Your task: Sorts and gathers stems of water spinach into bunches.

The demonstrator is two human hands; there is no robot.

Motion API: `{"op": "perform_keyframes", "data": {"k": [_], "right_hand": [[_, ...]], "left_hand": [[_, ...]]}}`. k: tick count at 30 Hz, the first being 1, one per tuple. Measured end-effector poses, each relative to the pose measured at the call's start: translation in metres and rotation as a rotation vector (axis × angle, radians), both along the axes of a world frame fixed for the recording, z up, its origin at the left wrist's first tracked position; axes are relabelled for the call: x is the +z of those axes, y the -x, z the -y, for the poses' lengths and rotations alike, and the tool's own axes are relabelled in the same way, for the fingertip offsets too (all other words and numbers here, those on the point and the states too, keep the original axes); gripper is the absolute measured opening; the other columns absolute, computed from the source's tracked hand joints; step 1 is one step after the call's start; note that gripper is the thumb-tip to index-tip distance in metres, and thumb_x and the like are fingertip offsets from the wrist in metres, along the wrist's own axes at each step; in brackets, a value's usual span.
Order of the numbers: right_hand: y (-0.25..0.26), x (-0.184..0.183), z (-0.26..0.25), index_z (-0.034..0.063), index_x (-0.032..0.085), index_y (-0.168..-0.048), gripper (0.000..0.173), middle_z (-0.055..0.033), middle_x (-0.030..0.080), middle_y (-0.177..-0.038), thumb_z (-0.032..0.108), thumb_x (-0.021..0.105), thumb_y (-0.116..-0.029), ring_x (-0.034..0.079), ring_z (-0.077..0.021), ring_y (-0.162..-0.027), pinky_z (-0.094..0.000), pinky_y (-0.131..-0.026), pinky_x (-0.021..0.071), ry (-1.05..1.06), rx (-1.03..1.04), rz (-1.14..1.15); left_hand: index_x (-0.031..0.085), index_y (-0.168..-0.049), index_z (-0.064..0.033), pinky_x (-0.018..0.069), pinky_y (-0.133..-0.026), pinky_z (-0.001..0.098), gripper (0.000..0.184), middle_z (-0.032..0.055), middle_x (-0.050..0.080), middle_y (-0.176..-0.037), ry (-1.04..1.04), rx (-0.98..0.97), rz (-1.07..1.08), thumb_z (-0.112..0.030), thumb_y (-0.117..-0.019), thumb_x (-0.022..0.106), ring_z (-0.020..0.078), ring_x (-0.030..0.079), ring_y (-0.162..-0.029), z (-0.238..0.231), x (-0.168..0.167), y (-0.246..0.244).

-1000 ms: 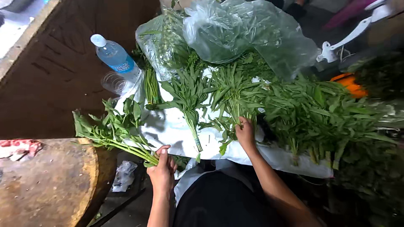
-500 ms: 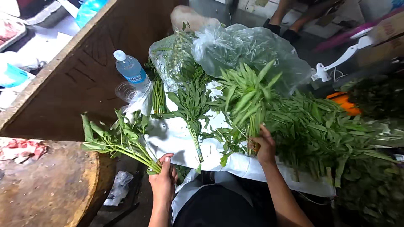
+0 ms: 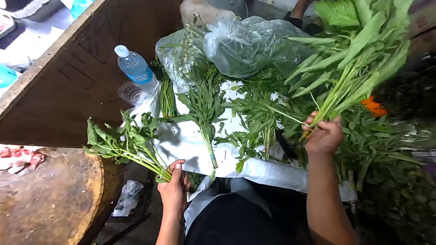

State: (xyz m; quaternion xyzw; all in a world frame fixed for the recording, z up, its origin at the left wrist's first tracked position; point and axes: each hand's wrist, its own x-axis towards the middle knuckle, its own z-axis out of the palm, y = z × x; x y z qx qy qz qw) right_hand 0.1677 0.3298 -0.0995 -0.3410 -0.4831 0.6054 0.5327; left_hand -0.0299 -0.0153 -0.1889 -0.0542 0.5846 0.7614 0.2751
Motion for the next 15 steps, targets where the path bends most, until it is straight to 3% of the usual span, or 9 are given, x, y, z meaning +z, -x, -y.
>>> {"op": "perform_keyframes", "data": {"k": [4,6,8,9,12,15], "right_hand": [[0.031,-0.010,0.024,0.0170,0.048,-0.135,0.049,0.0001,0.067,-0.093,0.003,0.037,-0.0890,0.065,-0.0130,-0.066,-0.0307,-0.056,0.0582,0.009,0.144,0.096],[0.042,-0.034,0.041,0.0084,0.044,-0.147,0.056,-0.0099,0.068,-0.110,0.003,0.048,-0.0908,0.072,-0.0217,-0.087,-0.0406,-0.074,0.0631,0.042,0.255,0.316],[0.036,-0.070,0.048,0.0024,0.048,-0.150,0.057,-0.0167,0.060,-0.140,0.011,0.060,-0.0945,0.065,-0.0247,-0.120,-0.0418,-0.098,0.0568,-0.002,0.342,0.660],[0.026,-0.089,0.047,0.0016,0.053,-0.146,0.052,-0.0184,0.054,-0.148,0.014,0.061,-0.0960,0.058,-0.0262,-0.130,-0.0423,-0.105,0.0527,-0.047,0.325,0.838],[-0.027,-0.137,0.030,-0.0002,0.064,-0.133,0.038,-0.0264,0.052,-0.144,0.007,0.057,-0.0958,0.051,-0.0392,-0.134,-0.0526,-0.111,0.0451,-0.140,0.127,1.308],[-0.072,-0.166,0.016,0.0007,0.058,-0.138,0.048,-0.0295,0.055,-0.139,0.003,0.062,-0.0910,0.055,-0.0465,-0.128,-0.0615,-0.106,0.0454,-0.100,0.061,1.544]], "left_hand": [[0.067,-0.106,-0.0058,0.0405,-0.036,0.0224,0.023,-0.0045,0.042,-0.050,0.007,-0.012,-0.004,-0.014,-0.1059,0.045,0.0059,0.040,-0.037,-0.001,-0.003,-0.004],[0.067,-0.106,-0.0060,0.0402,-0.036,0.0227,0.023,-0.0045,0.042,-0.051,0.009,-0.027,-0.009,-0.015,-0.1059,0.045,0.0061,0.040,-0.037,-0.003,-0.004,-0.006],[0.067,-0.107,-0.0062,0.0396,-0.036,0.0224,0.023,-0.0050,0.041,-0.051,0.022,-0.042,-0.008,-0.015,-0.1058,0.045,0.0060,0.039,-0.037,-0.003,-0.004,-0.009],[0.067,-0.107,-0.0059,0.0394,-0.036,0.0223,0.023,-0.0050,0.041,-0.051,0.023,-0.048,-0.008,-0.015,-0.1056,0.045,0.0059,0.039,-0.037,-0.003,-0.005,-0.009],[0.066,-0.107,-0.0051,0.0384,-0.035,0.0221,0.023,-0.0048,0.041,-0.050,0.029,-0.035,0.020,-0.014,-0.1061,0.045,0.0056,0.038,-0.037,-0.002,-0.010,-0.010],[0.066,-0.106,-0.0044,0.0356,-0.034,0.0213,0.023,-0.0047,0.038,-0.049,0.042,-0.020,0.085,-0.013,-0.1071,0.044,0.0051,0.036,-0.036,-0.001,-0.015,-0.009]]}}
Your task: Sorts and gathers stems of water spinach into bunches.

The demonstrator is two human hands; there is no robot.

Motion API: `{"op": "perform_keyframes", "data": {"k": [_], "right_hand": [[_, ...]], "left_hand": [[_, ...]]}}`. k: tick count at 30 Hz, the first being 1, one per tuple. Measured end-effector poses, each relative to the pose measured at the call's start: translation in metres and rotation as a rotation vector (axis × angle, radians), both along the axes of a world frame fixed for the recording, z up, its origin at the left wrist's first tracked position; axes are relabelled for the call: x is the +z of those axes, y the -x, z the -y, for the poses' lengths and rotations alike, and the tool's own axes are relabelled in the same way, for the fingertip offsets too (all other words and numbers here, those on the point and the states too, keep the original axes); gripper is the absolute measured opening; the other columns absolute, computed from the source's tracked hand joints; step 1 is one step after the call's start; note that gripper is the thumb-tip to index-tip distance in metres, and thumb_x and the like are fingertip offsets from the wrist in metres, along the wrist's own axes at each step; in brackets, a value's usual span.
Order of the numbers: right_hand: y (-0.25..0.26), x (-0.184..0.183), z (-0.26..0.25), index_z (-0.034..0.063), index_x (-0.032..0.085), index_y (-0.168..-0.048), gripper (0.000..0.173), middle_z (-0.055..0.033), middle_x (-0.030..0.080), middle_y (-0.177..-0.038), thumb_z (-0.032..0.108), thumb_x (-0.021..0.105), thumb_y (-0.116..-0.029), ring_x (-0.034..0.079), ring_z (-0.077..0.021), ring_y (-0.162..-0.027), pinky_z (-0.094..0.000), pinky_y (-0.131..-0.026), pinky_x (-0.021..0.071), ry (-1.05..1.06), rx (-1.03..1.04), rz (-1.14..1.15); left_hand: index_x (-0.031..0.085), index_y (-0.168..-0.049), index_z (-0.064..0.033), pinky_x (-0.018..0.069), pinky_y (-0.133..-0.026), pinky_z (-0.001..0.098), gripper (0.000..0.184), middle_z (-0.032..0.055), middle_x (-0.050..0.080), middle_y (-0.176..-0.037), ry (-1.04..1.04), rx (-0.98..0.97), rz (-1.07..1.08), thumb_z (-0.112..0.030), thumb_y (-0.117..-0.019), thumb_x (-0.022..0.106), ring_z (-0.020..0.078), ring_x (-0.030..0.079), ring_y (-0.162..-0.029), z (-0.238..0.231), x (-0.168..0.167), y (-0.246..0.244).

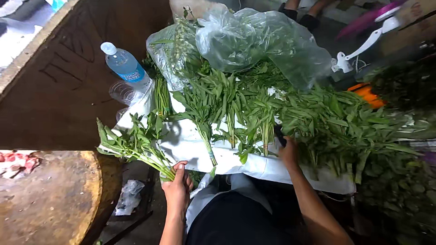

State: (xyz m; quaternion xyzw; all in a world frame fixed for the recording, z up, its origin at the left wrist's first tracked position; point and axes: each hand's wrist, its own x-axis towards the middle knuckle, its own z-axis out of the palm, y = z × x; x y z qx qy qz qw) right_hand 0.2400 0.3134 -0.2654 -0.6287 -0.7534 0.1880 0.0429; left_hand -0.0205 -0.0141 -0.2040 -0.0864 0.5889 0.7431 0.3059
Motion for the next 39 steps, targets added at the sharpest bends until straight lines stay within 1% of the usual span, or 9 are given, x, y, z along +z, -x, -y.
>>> {"op": "perform_keyframes", "data": {"k": [5,7,10,12,16,22,27,33,39], "right_hand": [[-0.013,0.021,-0.019,0.0102,0.038,-0.157,0.078,-0.0267,0.059,-0.137,0.012,0.071,-0.0863,0.060,-0.0468,-0.120,-0.0666,-0.098,0.0485,0.155,0.051,0.101],[-0.018,0.060,-0.015,0.0139,0.033,-0.159,0.070,-0.0276,0.062,-0.130,0.015,0.062,-0.0957,0.064,-0.0461,-0.112,-0.0678,-0.092,0.0501,0.293,0.023,0.058],[-0.042,0.105,0.012,0.0098,0.045,-0.152,0.050,-0.0160,0.064,-0.097,0.018,0.049,-0.1023,0.061,-0.0241,-0.069,-0.0434,-0.059,0.0527,0.400,-0.111,-0.175],[-0.050,0.119,0.042,0.0031,0.049,-0.144,0.045,-0.0066,0.060,-0.081,0.025,0.051,-0.1046,0.056,-0.0134,-0.055,-0.0306,-0.047,0.0503,0.400,-0.171,-0.387],[-0.027,0.108,0.108,-0.0034,0.043,-0.146,0.053,-0.0054,0.066,-0.086,0.024,0.052,-0.1011,0.061,-0.0112,-0.058,-0.0297,-0.051,0.0551,0.405,0.085,-0.527],[0.002,0.073,0.162,0.0098,0.047,-0.154,0.055,-0.0087,0.073,-0.099,0.030,0.053,-0.1031,0.065,-0.0131,-0.067,-0.0355,-0.064,0.0583,0.603,0.517,-0.272],[-0.010,0.062,0.167,0.0084,0.048,-0.153,0.056,-0.0144,0.071,-0.125,0.032,0.052,-0.1028,0.071,-0.0217,-0.107,-0.0437,-0.095,0.0557,0.547,0.596,-0.209],[-0.011,0.059,0.167,0.0102,0.049,-0.153,0.054,-0.0057,0.072,-0.093,0.030,0.054,-0.1020,0.061,-0.0083,-0.062,-0.0305,-0.061,0.0560,0.612,0.463,-0.311],[-0.008,0.053,0.170,0.0082,0.052,-0.150,0.052,-0.0072,0.073,-0.097,0.028,0.054,-0.1024,0.061,-0.0071,-0.062,-0.0281,-0.061,0.0553,0.606,0.497,-0.337]], "left_hand": [[0.066,-0.105,-0.0041,0.0353,-0.035,0.0216,0.024,-0.0044,0.038,-0.049,0.042,-0.006,0.084,-0.014,-0.1084,0.044,0.0054,0.035,-0.036,-0.009,-0.006,0.004],[0.065,-0.106,-0.0034,0.0363,-0.035,0.0218,0.023,-0.0040,0.039,-0.050,0.049,-0.012,0.088,-0.013,-0.1084,0.045,0.0059,0.036,-0.037,-0.013,-0.005,0.007],[0.065,-0.107,-0.0020,0.0363,-0.035,0.0221,0.023,-0.0034,0.039,-0.051,0.029,0.004,0.095,-0.013,-0.1084,0.045,0.0061,0.036,-0.037,-0.014,-0.005,0.010],[0.065,-0.108,-0.0012,0.0364,-0.036,0.0221,0.021,-0.0030,0.039,-0.050,0.012,0.021,0.100,-0.012,-0.1081,0.047,0.0063,0.036,-0.037,-0.013,-0.009,0.011],[0.064,-0.106,-0.0006,0.0372,-0.037,0.0217,0.017,-0.0019,0.042,-0.051,0.049,0.042,0.116,-0.010,-0.1069,0.050,0.0067,0.038,-0.038,-0.020,-0.019,0.009],[0.070,-0.107,-0.0025,0.0424,-0.041,0.0245,0.018,0.0008,0.048,-0.054,0.164,-0.032,0.040,-0.013,-0.1056,0.055,0.0091,0.044,-0.041,-0.029,-0.043,0.002],[0.071,-0.106,-0.0030,0.0397,-0.040,0.0228,0.017,0.0002,0.048,-0.054,0.181,-0.066,0.030,-0.013,-0.1048,0.057,0.0080,0.042,-0.040,-0.027,-0.046,-0.006],[0.072,-0.105,-0.0041,0.0388,-0.041,0.0240,0.012,0.0009,0.053,-0.058,0.256,-0.119,-0.038,-0.012,-0.1007,0.064,0.0083,0.042,-0.042,-0.029,-0.061,-0.010],[0.069,-0.090,-0.0095,0.0486,-0.061,0.0460,0.020,0.0066,0.060,-0.069,0.643,-0.392,-0.191,-0.029,-0.0926,0.075,0.0213,0.057,-0.063,-0.060,-0.064,0.002]]}}
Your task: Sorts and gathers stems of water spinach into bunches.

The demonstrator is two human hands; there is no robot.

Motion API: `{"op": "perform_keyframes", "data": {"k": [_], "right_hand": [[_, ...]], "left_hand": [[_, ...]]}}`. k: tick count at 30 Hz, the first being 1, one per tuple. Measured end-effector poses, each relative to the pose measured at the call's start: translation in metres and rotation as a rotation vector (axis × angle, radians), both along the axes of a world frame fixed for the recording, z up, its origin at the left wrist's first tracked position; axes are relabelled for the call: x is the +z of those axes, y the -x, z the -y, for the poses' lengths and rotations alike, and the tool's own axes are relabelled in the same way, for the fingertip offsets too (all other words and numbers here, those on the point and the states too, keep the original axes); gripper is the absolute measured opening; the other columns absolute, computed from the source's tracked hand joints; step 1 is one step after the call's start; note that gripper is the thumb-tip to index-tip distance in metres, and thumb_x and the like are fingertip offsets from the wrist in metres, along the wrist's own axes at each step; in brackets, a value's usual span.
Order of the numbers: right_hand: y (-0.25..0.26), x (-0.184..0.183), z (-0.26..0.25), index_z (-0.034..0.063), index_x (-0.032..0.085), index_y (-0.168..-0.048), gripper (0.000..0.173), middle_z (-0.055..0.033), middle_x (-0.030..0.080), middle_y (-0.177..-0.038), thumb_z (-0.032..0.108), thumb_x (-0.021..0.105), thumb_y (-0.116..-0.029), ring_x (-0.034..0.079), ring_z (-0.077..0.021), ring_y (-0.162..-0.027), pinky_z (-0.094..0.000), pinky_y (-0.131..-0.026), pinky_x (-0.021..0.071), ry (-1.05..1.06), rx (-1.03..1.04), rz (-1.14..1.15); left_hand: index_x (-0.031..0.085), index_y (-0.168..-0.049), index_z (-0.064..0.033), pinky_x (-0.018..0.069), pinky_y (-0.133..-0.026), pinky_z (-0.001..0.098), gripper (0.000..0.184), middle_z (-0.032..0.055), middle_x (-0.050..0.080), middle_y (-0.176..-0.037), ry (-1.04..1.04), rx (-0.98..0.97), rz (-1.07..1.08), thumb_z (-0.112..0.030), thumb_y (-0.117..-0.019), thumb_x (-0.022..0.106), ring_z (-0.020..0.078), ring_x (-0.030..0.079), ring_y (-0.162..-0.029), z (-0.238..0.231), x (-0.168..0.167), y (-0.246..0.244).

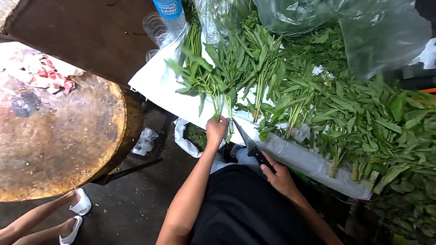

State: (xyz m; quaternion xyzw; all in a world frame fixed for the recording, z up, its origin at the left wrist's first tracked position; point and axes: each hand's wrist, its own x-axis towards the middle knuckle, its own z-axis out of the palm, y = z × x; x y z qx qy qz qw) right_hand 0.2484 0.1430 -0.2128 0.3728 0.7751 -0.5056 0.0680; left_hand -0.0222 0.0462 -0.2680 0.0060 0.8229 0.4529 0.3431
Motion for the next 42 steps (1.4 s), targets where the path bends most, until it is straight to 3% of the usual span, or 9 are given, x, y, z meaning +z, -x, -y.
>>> {"op": "perform_keyframes", "data": {"k": [8,12,15,18,22,28,35,40,42], "right_hand": [[0.004,-0.016,0.007,0.0069,0.050,-0.151,0.054,-0.0023,0.069,-0.082,0.023,0.056,-0.1002,0.057,-0.0056,-0.060,-0.0253,-0.056,0.0516,0.132,-0.090,-0.037],[-0.017,-0.013,0.004,0.0055,0.054,-0.148,0.052,-0.0080,0.074,-0.105,0.024,0.056,-0.0993,0.066,-0.0072,-0.075,-0.0288,-0.072,0.0575,0.122,-0.063,-0.049],[-0.027,-0.005,-0.004,0.0029,0.055,-0.146,0.052,-0.0101,0.072,-0.116,0.024,0.059,-0.0986,0.068,-0.0087,-0.081,-0.0300,-0.072,0.0593,-0.017,-0.123,-0.114],[-0.008,0.000,-0.033,0.0026,0.045,-0.152,0.059,-0.0216,0.060,-0.138,0.016,0.058,-0.0968,0.064,-0.0287,-0.119,-0.0476,-0.099,0.0543,-0.243,-0.221,-0.020],[0.030,-0.033,-0.096,0.0057,0.051,-0.151,0.056,-0.0296,0.060,-0.127,0.012,0.060,-0.0957,0.060,-0.0448,-0.114,-0.0583,-0.095,0.0513,-0.620,-0.287,0.110],[0.074,-0.029,-0.105,0.0029,0.062,-0.139,0.044,-0.0274,0.055,-0.140,0.016,0.059,-0.0968,0.053,-0.0442,-0.129,-0.0600,-0.107,0.0433,-0.685,-0.236,0.036],[0.197,-0.023,-0.052,0.0016,0.053,-0.144,0.052,-0.0186,0.069,-0.115,0.029,0.065,-0.1017,0.068,-0.0247,-0.097,-0.0427,-0.090,0.0554,0.204,-0.143,-0.045],[0.201,-0.007,-0.079,-0.0005,0.065,-0.128,0.030,-0.0098,0.069,-0.094,0.016,0.055,-0.1053,0.064,-0.0134,-0.075,-0.0307,-0.071,0.0554,0.163,-0.243,-0.167],[0.187,-0.006,-0.094,-0.0012,0.065,-0.128,0.031,-0.0116,0.071,-0.102,0.018,0.053,-0.1059,0.069,-0.0150,-0.086,-0.0323,-0.080,0.0581,-0.015,-0.205,-0.197]], "left_hand": [[0.065,-0.086,-0.0085,0.0459,-0.058,0.0469,0.027,0.0083,0.059,-0.068,0.014,-0.072,-0.049,-0.032,-0.0921,0.078,0.0237,0.056,-0.061,-0.002,-0.001,0.003],[0.066,-0.087,-0.0084,0.0466,-0.058,0.0434,0.026,0.0065,0.058,-0.068,-0.047,-0.030,-0.030,-0.032,-0.0952,0.074,0.0205,0.055,-0.060,0.000,-0.011,0.007],[0.067,-0.090,-0.0066,0.0502,-0.058,0.0404,0.029,0.0059,0.060,-0.069,-0.134,0.023,-0.030,-0.034,-0.1011,0.065,0.0177,0.057,-0.059,0.002,-0.016,0.006],[0.068,-0.095,-0.0076,0.0509,-0.061,0.0433,0.031,0.0059,0.061,-0.070,-0.079,-0.001,-0.050,-0.038,-0.0969,0.070,0.0194,0.058,-0.061,-0.004,-0.004,0.002],[0.066,-0.107,-0.0058,0.0539,-0.068,0.0494,0.036,0.0112,0.064,-0.079,0.048,-0.137,-0.016,-0.035,-0.0900,0.078,0.0259,0.063,-0.072,-0.021,0.007,-0.001],[0.065,-0.087,-0.0058,0.0505,-0.059,0.0418,0.015,0.0071,0.062,-0.071,-0.081,-0.067,0.110,-0.018,-0.0896,0.072,0.0197,0.060,-0.062,-0.027,-0.003,0.008],[0.067,-0.111,0.0025,0.0412,-0.040,0.0243,0.015,0.0079,0.063,-0.067,-0.501,0.208,0.427,-0.005,-0.0986,0.064,0.0099,0.049,-0.044,-0.029,0.011,-0.008],[0.069,-0.121,0.0009,0.0411,-0.042,0.0238,0.024,0.0069,0.066,-0.075,-0.489,0.246,0.311,-0.010,-0.1003,0.064,0.0087,0.048,-0.046,-0.012,0.016,0.007],[0.068,-0.123,-0.0013,0.0409,-0.043,0.0244,0.026,0.0042,0.064,-0.075,-0.433,0.239,0.210,-0.016,-0.1017,0.064,0.0081,0.047,-0.047,-0.002,0.013,0.012]]}}
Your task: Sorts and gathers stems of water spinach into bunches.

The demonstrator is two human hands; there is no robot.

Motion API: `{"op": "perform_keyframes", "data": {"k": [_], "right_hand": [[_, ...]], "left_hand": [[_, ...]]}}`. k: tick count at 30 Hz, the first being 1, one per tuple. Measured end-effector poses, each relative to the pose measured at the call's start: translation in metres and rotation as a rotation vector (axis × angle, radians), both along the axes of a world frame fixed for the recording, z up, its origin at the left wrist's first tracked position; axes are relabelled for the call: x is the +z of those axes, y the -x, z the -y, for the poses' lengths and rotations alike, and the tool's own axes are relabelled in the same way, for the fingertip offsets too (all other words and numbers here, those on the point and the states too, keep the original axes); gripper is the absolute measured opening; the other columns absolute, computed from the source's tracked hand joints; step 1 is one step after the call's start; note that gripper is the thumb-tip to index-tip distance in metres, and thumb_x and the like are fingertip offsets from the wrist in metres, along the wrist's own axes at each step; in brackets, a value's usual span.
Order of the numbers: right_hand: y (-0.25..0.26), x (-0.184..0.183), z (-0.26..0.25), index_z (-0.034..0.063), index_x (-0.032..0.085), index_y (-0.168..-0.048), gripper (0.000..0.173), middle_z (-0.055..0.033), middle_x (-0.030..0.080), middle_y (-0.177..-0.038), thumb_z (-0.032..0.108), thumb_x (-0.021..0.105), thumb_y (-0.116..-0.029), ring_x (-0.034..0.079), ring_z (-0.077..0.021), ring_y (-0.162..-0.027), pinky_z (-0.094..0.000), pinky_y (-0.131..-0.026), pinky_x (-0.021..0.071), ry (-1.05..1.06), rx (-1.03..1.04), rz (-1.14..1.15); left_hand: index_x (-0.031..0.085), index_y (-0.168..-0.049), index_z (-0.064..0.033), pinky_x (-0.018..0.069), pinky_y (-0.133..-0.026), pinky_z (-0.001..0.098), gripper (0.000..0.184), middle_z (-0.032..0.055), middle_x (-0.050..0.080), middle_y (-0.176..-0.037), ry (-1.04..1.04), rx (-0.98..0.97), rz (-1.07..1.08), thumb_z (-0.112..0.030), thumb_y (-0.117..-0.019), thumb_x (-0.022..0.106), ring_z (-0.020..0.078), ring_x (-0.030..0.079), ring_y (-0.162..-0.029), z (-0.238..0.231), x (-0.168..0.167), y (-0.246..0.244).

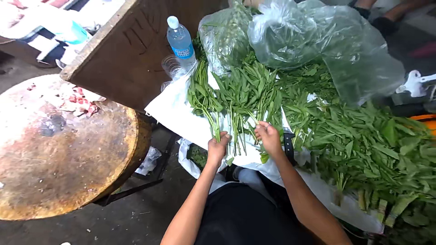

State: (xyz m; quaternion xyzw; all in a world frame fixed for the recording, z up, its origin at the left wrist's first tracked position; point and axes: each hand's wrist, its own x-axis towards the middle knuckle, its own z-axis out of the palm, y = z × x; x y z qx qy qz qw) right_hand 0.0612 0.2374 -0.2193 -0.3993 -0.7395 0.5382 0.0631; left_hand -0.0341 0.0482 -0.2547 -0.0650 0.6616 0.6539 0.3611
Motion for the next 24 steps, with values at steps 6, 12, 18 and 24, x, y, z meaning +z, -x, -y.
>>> {"op": "perform_keyframes", "data": {"k": [6,12,18,24], "right_hand": [[-0.035,-0.012,-0.037,0.0053,0.072,-0.124,0.033,-0.0165,0.067,-0.130,0.017,0.050,-0.1032,0.061,-0.0312,-0.124,-0.0530,-0.107,0.0458,-0.468,0.156,0.287],[-0.002,0.012,0.016,0.0014,0.070,-0.126,0.034,-0.0182,0.071,-0.118,0.017,0.050,-0.1034,0.069,-0.0291,-0.105,-0.0465,-0.094,0.0562,-0.489,0.248,0.148],[0.073,-0.007,0.055,0.0088,0.054,-0.143,0.065,-0.0197,0.066,-0.128,0.051,0.065,-0.0948,0.065,-0.0388,-0.116,-0.0616,-0.096,0.0502,-0.266,0.447,0.655],[0.051,0.033,0.001,-0.0009,0.060,-0.130,0.032,-0.0166,0.070,-0.107,0.011,0.057,-0.1007,0.072,-0.0243,-0.092,-0.0428,-0.084,0.0607,-0.042,0.128,0.148]], "left_hand": [[0.071,-0.116,-0.0020,0.0419,-0.041,0.0252,0.023,0.0009,0.057,-0.064,0.004,0.144,-0.079,-0.017,-0.1058,0.056,0.0081,0.045,-0.044,0.034,0.006,0.005],[0.072,-0.112,-0.0033,0.0397,-0.042,0.0231,0.021,-0.0032,0.054,-0.061,-0.056,0.121,-0.190,-0.013,-0.1030,0.056,0.0061,0.044,-0.044,0.063,0.027,0.000],[0.072,-0.111,-0.0041,0.0425,-0.041,0.0238,0.021,-0.0028,0.055,-0.062,-0.068,0.123,-0.254,-0.014,-0.1028,0.056,0.0072,0.046,-0.044,0.060,0.044,0.004],[0.072,-0.111,-0.0043,0.0386,-0.041,0.0226,0.021,-0.0033,0.053,-0.060,-0.134,0.157,-0.237,-0.014,-0.1027,0.056,0.0063,0.043,-0.044,0.061,0.047,0.004]]}}
